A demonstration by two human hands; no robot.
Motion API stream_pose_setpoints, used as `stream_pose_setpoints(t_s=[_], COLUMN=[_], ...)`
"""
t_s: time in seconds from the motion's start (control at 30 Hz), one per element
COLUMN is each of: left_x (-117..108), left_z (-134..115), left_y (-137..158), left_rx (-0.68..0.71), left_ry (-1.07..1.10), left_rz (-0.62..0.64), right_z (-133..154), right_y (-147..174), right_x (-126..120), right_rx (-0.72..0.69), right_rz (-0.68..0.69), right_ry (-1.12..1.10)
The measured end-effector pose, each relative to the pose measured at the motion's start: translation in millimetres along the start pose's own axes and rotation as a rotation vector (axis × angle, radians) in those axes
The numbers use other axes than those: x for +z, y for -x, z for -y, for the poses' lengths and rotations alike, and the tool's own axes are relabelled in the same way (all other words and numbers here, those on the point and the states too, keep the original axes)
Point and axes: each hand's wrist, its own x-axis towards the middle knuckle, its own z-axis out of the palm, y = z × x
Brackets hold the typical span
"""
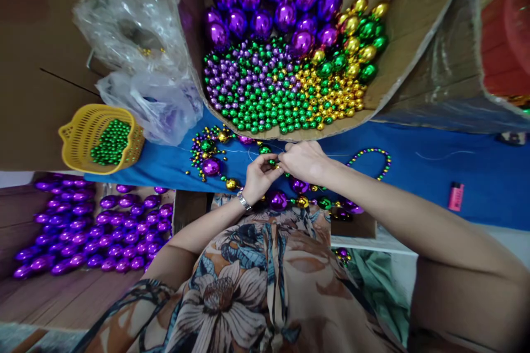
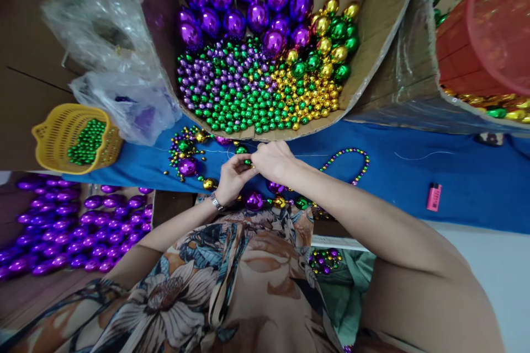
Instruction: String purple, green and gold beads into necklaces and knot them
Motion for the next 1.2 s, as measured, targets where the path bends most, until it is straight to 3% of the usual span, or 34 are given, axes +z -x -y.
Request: stream_pose_setpoints(t_s=[0.47,0.67,0.83,1.0,1.2], left_x=[-4,-11,-23,-32,-25], left_z=[10,0,-7,-17,-32], left_y=[-17,-17,-17,-13,-10], left_rx=[-0.058,-0.068,-0.064,0.033,0.17], left_ry=[-0.006,-0.109,-0.182,-0.305,-0.458], left_rz=[-0.007,0.071,0.089,0.076,0.089], right_z=[-4,-16,-44,-83,-135], right_y=[-4,18,50,87,143], right_x=[12,22,52,92,144], right_rx=[0.042,0.085,0.111,0.363,0.894], right_rz=[-0.045,-0.117,-0.244,-0.409,-0.538], right_ry=[-0.063,-0.103,-0.207,-0.253,-0.262])
